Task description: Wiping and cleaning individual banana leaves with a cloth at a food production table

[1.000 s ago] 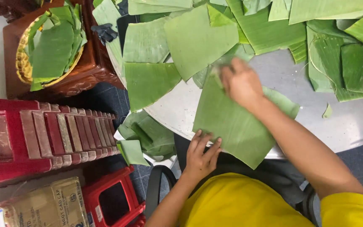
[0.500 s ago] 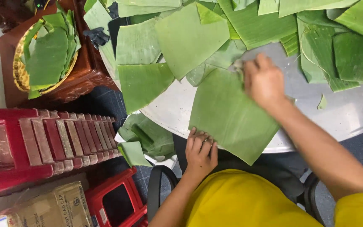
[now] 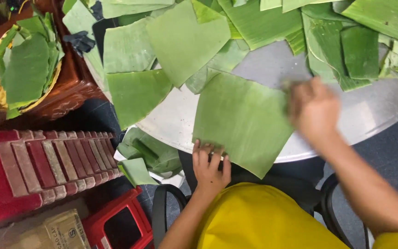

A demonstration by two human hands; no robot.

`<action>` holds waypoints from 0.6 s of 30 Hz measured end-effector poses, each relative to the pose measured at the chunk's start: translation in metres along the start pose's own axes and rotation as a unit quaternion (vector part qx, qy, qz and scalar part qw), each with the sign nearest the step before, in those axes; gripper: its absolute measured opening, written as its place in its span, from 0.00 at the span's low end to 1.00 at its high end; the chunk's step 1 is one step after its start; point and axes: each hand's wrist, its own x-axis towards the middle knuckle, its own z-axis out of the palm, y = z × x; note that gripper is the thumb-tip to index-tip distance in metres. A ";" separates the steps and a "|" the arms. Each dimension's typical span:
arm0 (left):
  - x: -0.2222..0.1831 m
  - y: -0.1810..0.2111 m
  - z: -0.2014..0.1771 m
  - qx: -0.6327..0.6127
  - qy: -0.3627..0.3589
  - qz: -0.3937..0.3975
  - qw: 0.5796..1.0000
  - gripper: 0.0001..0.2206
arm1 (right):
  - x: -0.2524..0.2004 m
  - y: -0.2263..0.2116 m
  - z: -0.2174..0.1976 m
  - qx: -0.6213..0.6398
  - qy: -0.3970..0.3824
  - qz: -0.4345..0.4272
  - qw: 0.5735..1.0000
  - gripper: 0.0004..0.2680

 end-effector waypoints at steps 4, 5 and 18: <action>0.002 0.002 0.004 0.019 -0.015 -0.007 1.000 0.05 | -0.061 -0.122 -0.030 0.210 0.039 -0.160 0.964 0.06; 0.002 0.000 0.005 0.016 -0.016 -0.006 1.000 0.05 | -0.065 -0.128 -0.042 0.250 0.019 -0.186 0.950 0.06; 0.016 0.043 -0.012 -0.086 -0.154 0.081 0.981 0.17 | 0.057 -0.081 -0.110 -0.043 -0.685 0.028 0.727 0.16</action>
